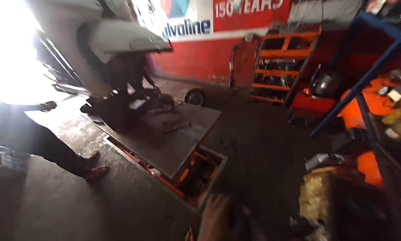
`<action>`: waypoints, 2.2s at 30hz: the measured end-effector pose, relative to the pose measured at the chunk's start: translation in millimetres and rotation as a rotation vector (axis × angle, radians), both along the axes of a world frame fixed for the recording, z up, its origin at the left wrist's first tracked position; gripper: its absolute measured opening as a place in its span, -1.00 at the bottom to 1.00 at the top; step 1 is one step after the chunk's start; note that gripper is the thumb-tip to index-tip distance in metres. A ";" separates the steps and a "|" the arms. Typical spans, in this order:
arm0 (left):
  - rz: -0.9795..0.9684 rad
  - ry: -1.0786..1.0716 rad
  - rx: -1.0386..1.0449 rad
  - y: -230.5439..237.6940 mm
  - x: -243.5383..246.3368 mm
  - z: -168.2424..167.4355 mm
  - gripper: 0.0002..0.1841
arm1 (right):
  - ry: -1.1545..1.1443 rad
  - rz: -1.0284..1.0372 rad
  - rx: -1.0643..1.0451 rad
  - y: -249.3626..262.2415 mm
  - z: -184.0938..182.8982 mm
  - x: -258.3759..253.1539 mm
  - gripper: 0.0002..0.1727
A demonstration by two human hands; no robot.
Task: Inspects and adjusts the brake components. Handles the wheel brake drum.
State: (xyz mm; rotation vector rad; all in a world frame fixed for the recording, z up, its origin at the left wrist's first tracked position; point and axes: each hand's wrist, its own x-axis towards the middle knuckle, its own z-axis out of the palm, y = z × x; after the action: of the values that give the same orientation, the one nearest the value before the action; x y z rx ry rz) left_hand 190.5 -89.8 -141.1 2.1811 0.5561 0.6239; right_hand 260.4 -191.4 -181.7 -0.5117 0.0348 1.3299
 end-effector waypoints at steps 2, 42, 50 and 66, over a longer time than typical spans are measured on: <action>-0.187 0.067 0.336 -41.9 27.8 -33.4 -0.51 | 0.006 -0.262 -0.096 -20.7 6.6 33.4 -0.40; 0.537 -0.319 -0.175 390.7 393.5 48.7 -0.68 | -1.009 0.423 -0.245 393.9 -56.4 537.3 -0.65; 0.677 0.086 0.047 421.8 623.8 -58.7 -0.43 | -0.228 0.737 -0.158 522.9 -5.4 680.0 -0.36; 1.465 0.289 -0.204 573.9 642.4 -97.9 -0.49 | -0.868 1.376 -0.119 723.9 -40.6 725.0 -0.56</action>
State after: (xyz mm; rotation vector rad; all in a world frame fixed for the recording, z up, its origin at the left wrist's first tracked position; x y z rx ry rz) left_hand 832.9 484.1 -238.9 1.3516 2.2836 0.8709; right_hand 985.4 532.5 -222.4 -1.2938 -1.1407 2.2887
